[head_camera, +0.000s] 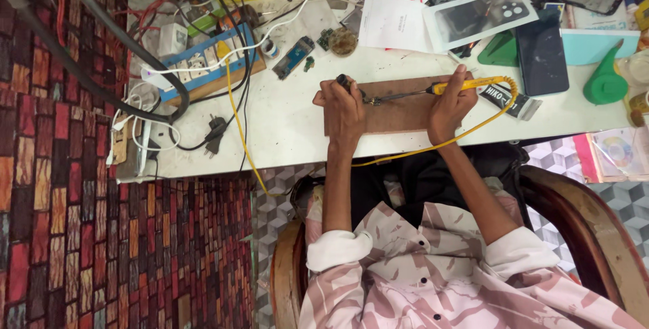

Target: The person uses a soldering iron and tweezers to solder small electronic components on a wooden board. They repeatedly apply heat and solder to the component leads, occasionally adjusting the component position.

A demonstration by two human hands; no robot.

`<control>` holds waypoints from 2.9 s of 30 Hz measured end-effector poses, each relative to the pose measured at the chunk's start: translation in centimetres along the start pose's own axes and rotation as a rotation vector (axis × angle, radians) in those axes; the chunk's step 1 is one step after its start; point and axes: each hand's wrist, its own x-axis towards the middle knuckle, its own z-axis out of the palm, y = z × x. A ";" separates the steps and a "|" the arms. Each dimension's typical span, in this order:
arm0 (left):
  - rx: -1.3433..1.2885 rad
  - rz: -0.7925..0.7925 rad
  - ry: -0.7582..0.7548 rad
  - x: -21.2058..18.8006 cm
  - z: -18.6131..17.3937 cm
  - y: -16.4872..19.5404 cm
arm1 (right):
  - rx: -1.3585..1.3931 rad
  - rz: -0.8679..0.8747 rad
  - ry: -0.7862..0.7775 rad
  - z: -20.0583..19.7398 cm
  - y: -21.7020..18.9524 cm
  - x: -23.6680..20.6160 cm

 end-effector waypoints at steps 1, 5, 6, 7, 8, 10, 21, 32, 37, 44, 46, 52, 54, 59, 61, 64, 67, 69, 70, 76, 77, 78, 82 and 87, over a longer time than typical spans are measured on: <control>0.004 -0.004 0.002 0.0 0.0 -0.1 | 0.005 0.001 0.009 0.0 0.2 0.0; -0.004 0.006 0.002 0.1 0.1 -0.2 | 0.201 0.118 0.075 -0.1 0.5 0.7; -0.006 -0.011 -0.014 0.1 0.1 -0.2 | 0.293 0.228 0.128 -0.1 0.4 1.2; -0.007 -0.024 -0.024 0.2 0.1 -0.2 | 0.390 0.334 0.177 0.0 0.3 1.9; -0.005 -0.041 -0.035 0.2 0.1 -0.2 | 0.384 0.340 0.144 0.2 0.0 2.4; 0.018 -0.039 -0.006 0.2 0.1 -0.1 | 0.369 0.356 0.089 0.4 -0.6 3.5; -0.011 -0.060 0.022 1.4 -0.8 0.3 | 0.133 0.256 -0.520 7.5 0.8 5.2; -0.051 -0.074 0.037 1.4 -1.1 0.5 | 0.015 0.178 -0.577 8.0 0.8 4.4; -0.034 -0.079 0.035 1.5 -1.3 0.7 | 0.033 0.175 -0.609 8.0 1.0 4.5; -0.033 -0.042 0.059 2.3 -1.8 0.9 | 0.007 0.121 -0.611 8.5 1.1 4.4; -0.047 -0.088 0.044 2.5 -1.8 0.8 | 0.023 0.104 -0.623 8.6 1.2 4.5; -0.056 -0.083 0.027 2.7 -1.5 0.2 | 0.039 0.126 -0.621 8.9 1.5 4.6; -0.061 -0.108 0.018 2.8 -1.6 0.2 | 0.017 0.133 -0.623 9.1 1.4 4.6; -0.057 -0.024 0.083 3.3 -2.0 0.6 | -0.012 0.100 -0.639 9.7 0.2 5.0; -0.061 -0.079 0.071 3.6 -2.2 0.8 | -0.012 0.095 -0.645 9.7 -0.3 4.9; -0.071 -0.110 0.060 3.7 -2.1 1.0 | -0.013 0.051 -0.647 9.5 -0.4 4.9; -0.082 -0.132 0.030 3.5 -1.8 0.6 | -0.018 0.090 -0.601 9.6 0.0 4.7; -0.084 -0.159 0.007 3.2 -1.6 0.0 | -0.010 0.084 -0.626 9.9 0.4 4.7; -0.087 -0.172 -0.004 3.0 -1.4 -0.2 | -0.008 0.081 -0.636 10.0 0.6 4.8; -0.002 -0.101 0.076 2.7 0.2 -1.8 | -0.052 0.026 -0.631 10.8 0.6 5.3; -0.023 -0.144 0.029 2.5 0.3 -1.9 | -0.059 0.042 -0.635 10.7 0.4 5.3; 0.052 -0.052 0.129 2.5 0.5 -2.0 | -0.060 0.055 -0.641 10.8 0.3 5.2; 0.151 0.125 0.313 3.2 0.6 -2.0 | 0.128 0.082 -0.610 11.5 0.2 5.4; -0.026 -0.040 0.127 3.6 -0.2 -1.9 | 0.093 0.064 -0.575 12.0 0.2 5.6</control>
